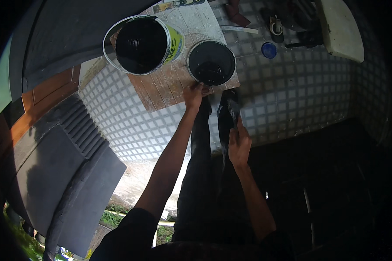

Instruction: Painting the underside of a black wooden gate or fence using a paintbrush and black paint.

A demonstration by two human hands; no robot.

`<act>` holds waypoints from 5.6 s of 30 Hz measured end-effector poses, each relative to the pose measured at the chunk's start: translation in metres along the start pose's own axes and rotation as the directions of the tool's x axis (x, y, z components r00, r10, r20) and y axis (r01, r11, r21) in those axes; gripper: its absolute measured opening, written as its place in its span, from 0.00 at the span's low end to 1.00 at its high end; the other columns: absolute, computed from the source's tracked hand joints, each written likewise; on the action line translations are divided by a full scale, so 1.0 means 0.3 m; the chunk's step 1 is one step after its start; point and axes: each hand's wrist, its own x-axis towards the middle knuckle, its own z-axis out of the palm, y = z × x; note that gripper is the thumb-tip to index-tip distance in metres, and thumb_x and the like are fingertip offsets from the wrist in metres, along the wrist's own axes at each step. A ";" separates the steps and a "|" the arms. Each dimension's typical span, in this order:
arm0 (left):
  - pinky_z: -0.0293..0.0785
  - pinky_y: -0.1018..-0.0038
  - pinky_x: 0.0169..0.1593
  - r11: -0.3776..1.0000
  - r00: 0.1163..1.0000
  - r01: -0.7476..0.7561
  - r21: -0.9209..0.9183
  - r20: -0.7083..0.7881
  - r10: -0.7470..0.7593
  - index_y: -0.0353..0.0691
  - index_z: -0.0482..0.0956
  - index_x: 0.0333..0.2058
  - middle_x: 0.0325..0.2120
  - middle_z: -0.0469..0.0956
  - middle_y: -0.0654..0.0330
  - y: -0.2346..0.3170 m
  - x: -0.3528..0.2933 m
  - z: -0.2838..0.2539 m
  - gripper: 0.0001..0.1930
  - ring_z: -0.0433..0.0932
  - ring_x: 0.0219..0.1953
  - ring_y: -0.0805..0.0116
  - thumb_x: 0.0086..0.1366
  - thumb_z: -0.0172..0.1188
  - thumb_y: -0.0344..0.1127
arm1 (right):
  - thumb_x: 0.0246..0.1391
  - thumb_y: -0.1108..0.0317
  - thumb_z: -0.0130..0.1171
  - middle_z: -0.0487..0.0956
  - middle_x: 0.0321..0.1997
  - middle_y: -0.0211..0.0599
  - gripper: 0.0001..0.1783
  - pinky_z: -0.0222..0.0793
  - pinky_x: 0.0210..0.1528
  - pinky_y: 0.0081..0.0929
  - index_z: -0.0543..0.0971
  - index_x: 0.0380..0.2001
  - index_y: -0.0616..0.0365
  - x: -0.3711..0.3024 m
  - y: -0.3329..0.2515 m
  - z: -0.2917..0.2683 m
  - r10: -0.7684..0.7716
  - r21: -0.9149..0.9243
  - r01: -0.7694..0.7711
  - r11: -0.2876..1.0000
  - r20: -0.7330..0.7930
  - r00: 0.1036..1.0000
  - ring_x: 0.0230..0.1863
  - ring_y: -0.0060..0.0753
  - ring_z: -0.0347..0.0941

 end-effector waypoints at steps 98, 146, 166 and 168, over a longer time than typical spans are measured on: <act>0.76 0.79 0.40 0.985 0.837 0.166 0.040 0.522 -0.162 0.31 0.79 0.45 0.41 0.83 0.52 0.029 0.031 -0.097 0.16 0.83 0.38 0.67 0.69 0.56 0.40 | 0.64 0.64 0.43 0.73 0.22 0.32 0.22 0.44 0.12 0.13 0.73 0.56 0.63 0.247 -0.241 0.078 0.218 0.517 -0.312 0.797 0.235 0.947 0.13 0.08 0.54; 0.78 0.74 0.38 0.993 0.865 -0.001 0.121 0.498 -0.060 0.31 0.81 0.39 0.33 0.81 0.58 -0.019 0.053 -0.123 0.11 0.81 0.32 0.71 0.67 0.53 0.32 | 0.61 0.69 0.40 0.76 0.21 0.41 0.25 0.66 0.31 0.26 0.71 0.58 0.68 0.157 -0.183 0.361 0.343 0.364 -0.308 0.879 -0.033 0.939 0.24 0.27 0.73; 0.75 0.79 0.36 0.975 0.839 0.219 0.043 0.502 -0.210 0.34 0.80 0.44 0.38 0.84 0.56 0.023 0.034 -0.098 0.14 0.84 0.37 0.66 0.68 0.58 0.39 | 0.60 0.68 0.43 0.70 0.19 0.30 0.25 0.62 0.27 0.22 0.73 0.58 0.62 0.232 -0.147 0.154 0.291 0.321 -0.278 0.905 0.008 0.957 0.22 0.17 0.64; 0.74 0.79 0.36 0.973 0.834 0.220 0.063 0.506 -0.221 0.34 0.80 0.44 0.38 0.84 0.55 0.023 0.035 -0.090 0.14 0.84 0.37 0.67 0.68 0.58 0.39 | 0.59 0.67 0.42 0.69 0.18 0.30 0.25 0.62 0.27 0.22 0.73 0.59 0.62 0.254 -0.113 0.167 0.248 0.263 -0.232 0.936 -0.029 0.968 0.21 0.18 0.64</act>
